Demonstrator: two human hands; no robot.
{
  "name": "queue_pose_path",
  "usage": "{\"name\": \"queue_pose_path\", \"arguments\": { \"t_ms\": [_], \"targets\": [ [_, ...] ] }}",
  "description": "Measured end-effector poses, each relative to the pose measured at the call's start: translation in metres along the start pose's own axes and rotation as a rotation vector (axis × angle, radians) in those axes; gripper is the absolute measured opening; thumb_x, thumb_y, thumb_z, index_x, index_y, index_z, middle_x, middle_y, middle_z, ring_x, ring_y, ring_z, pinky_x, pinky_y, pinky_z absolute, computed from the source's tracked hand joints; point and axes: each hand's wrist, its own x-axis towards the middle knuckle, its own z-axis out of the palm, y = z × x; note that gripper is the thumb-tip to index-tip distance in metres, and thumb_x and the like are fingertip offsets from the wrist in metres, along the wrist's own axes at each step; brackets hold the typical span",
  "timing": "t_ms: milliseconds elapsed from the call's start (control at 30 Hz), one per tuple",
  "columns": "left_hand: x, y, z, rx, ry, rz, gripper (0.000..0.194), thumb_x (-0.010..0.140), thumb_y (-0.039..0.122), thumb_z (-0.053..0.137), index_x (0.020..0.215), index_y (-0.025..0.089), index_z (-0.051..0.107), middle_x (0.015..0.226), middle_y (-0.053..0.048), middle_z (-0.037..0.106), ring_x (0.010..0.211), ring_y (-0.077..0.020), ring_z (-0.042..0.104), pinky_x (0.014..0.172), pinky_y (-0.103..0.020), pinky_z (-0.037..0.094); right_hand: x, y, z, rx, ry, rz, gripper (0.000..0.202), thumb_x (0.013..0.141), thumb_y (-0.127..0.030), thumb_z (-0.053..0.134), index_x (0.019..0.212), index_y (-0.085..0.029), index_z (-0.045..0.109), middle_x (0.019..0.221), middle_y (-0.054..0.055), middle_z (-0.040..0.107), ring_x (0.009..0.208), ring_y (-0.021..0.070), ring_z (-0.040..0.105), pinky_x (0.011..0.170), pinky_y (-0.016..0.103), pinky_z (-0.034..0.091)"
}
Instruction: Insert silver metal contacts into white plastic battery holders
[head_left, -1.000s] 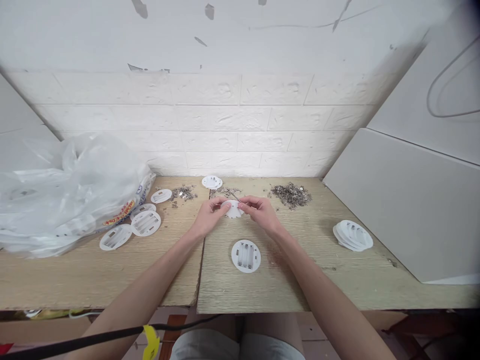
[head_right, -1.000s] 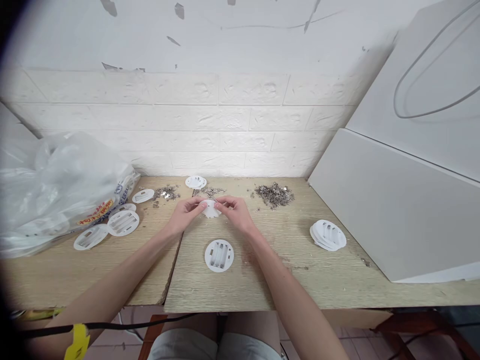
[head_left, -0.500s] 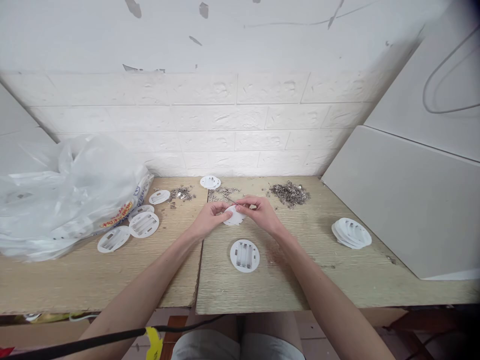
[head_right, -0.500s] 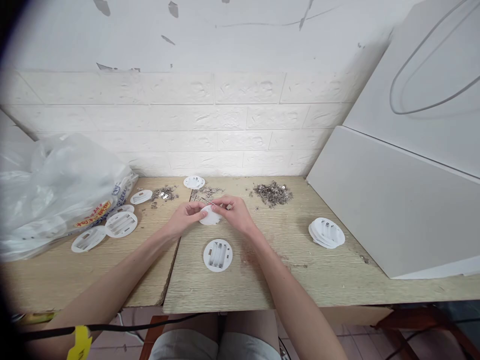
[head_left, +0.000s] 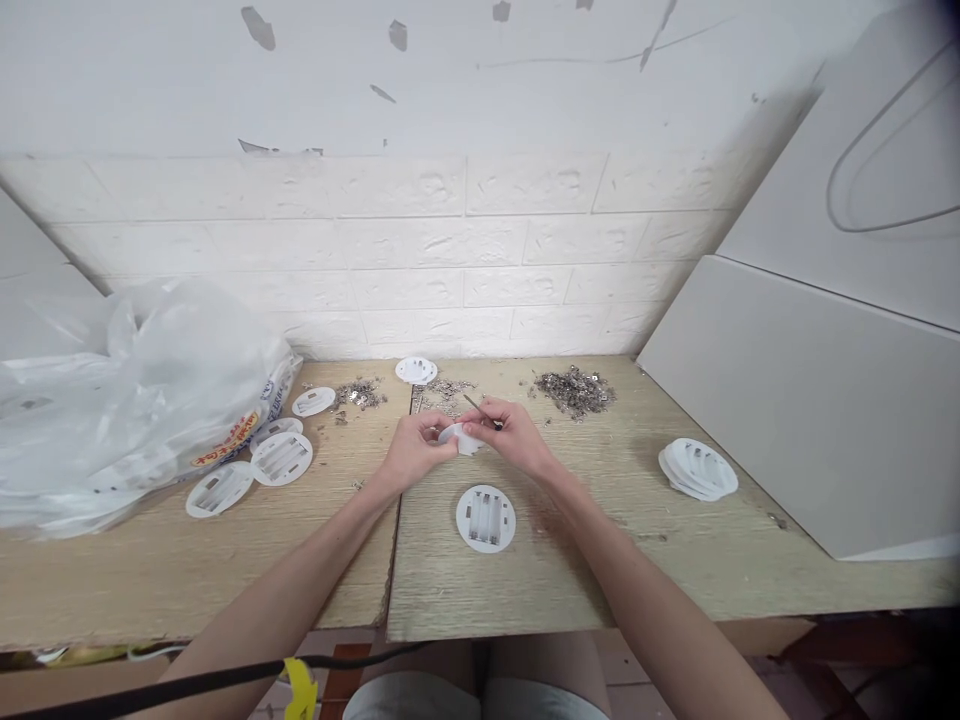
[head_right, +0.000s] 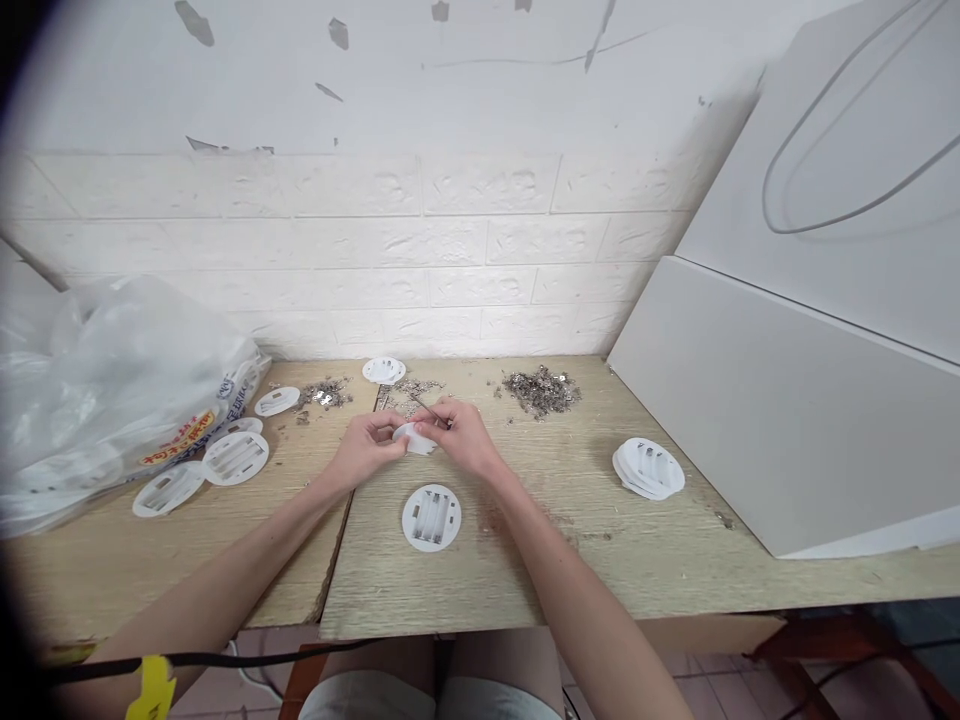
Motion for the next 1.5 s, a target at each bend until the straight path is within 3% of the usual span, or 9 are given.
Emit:
{"name": "queue_pose_path", "arguments": {
  "t_ms": [233, 400, 533, 733, 933, 1100, 1233, 1400, 1500],
  "targets": [
    [0.0, 0.0, 0.001, 0.04, 0.042, 0.026, 0.015, 0.068, 0.024, 0.062, 0.077, 0.013, 0.069, 0.076, -0.003, 0.065, 0.071, -0.0141, 0.058, 0.065, -0.024, 0.048, 0.002, 0.004, 0.0, 0.088, 0.027, 0.084, 0.023, 0.071, -0.034, 0.066, 0.081, -0.014, 0.073, 0.067, 0.001, 0.059, 0.064, 0.013, 0.05, 0.06, 0.027, 0.038],
    [0.004, 0.003, -0.003, -0.102, -0.079, -0.09, 0.03, 0.075, 0.037, 0.062, 0.091, 0.013, 0.069, 0.085, -0.006, 0.07, 0.078, -0.0167, 0.062, 0.071, -0.027, 0.049, 0.004, 0.01, -0.001, 0.282, 0.066, 0.241, 0.036, 0.065, -0.041, 0.07, 0.087, -0.012, 0.071, 0.071, 0.003, 0.066, 0.062, 0.0133, 0.054, 0.059, 0.027, 0.041],
    [0.004, 0.003, -0.002, -0.132, -0.091, -0.088, 0.034, 0.075, 0.041, 0.063, 0.094, 0.013, 0.068, 0.089, -0.007, 0.07, 0.078, -0.0168, 0.062, 0.072, -0.027, 0.049, 0.004, 0.009, -0.001, 0.277, 0.079, 0.244, 0.038, 0.064, -0.043, 0.071, 0.087, -0.012, 0.071, 0.073, 0.004, 0.067, 0.063, 0.0134, 0.054, 0.059, 0.027, 0.042],
    [0.002, 0.0, 0.0, -0.011, -0.002, -0.051, 0.026, 0.074, 0.036, 0.062, 0.085, 0.013, 0.066, 0.08, -0.004, 0.067, 0.071, -0.0153, 0.06, 0.066, -0.026, 0.047, 0.003, 0.007, 0.002, 0.2, 0.061, 0.195, 0.031, 0.067, -0.041, 0.069, 0.08, -0.012, 0.07, 0.068, 0.002, 0.062, 0.061, 0.0117, 0.05, 0.058, 0.026, 0.039],
    [-0.001, 0.007, 0.001, 0.174, 0.056, 0.083, 0.016, 0.078, 0.029, 0.056, 0.076, 0.014, 0.063, 0.07, -0.001, 0.06, 0.064, -0.0126, 0.053, 0.06, -0.023, 0.041, 0.002, 0.003, 0.005, 0.126, 0.068, 0.116, 0.032, 0.071, -0.043, 0.066, 0.084, -0.014, 0.07, 0.069, 0.001, 0.06, 0.06, 0.0108, 0.046, 0.056, 0.025, 0.035],
    [-0.002, 0.013, -0.003, 0.31, 0.106, 0.356, 0.014, 0.083, 0.029, 0.055, 0.084, 0.017, 0.063, 0.083, -0.004, 0.062, 0.081, -0.0163, 0.056, 0.077, -0.03, 0.044, 0.002, 0.001, 0.0, 0.164, 0.068, 0.18, 0.044, 0.074, -0.053, 0.061, 0.096, -0.016, 0.069, 0.067, 0.0, 0.056, 0.056, 0.0093, 0.041, 0.049, 0.023, 0.031],
    [-0.001, 0.006, -0.006, 0.444, 0.136, 0.566, 0.017, 0.085, 0.026, 0.055, 0.096, 0.022, 0.067, 0.098, -0.007, 0.061, 0.096, -0.0189, 0.054, 0.088, -0.038, 0.043, 0.003, 0.003, -0.003, 0.291, 0.062, 0.282, 0.05, 0.077, -0.059, 0.054, 0.105, -0.018, 0.065, 0.071, 0.0, 0.053, 0.054, 0.0079, 0.037, 0.044, 0.021, 0.026],
    [0.001, -0.002, -0.008, 0.576, 0.143, 0.638, 0.018, 0.085, 0.023, 0.055, 0.099, 0.026, 0.067, 0.109, -0.008, 0.058, 0.104, -0.0206, 0.051, 0.09, -0.042, 0.044, 0.003, 0.007, -0.002, 0.396, 0.047, 0.31, 0.049, 0.069, -0.051, 0.068, 0.105, -0.018, 0.062, 0.075, -0.001, 0.055, 0.056, 0.0071, 0.039, 0.044, 0.02, 0.027],
    [0.001, -0.002, -0.01, 0.593, 0.135, 0.628, 0.032, 0.083, 0.026, 0.059, 0.115, 0.027, 0.059, 0.119, -0.009, 0.053, 0.111, -0.022, 0.048, 0.093, -0.041, 0.044, 0.004, 0.009, -0.002, 0.438, 0.081, 0.305, 0.047, 0.064, -0.046, 0.072, 0.1, -0.016, 0.062, 0.07, -0.003, 0.054, 0.049, 0.0047, 0.032, 0.043, 0.021, 0.024]
  ]
}}
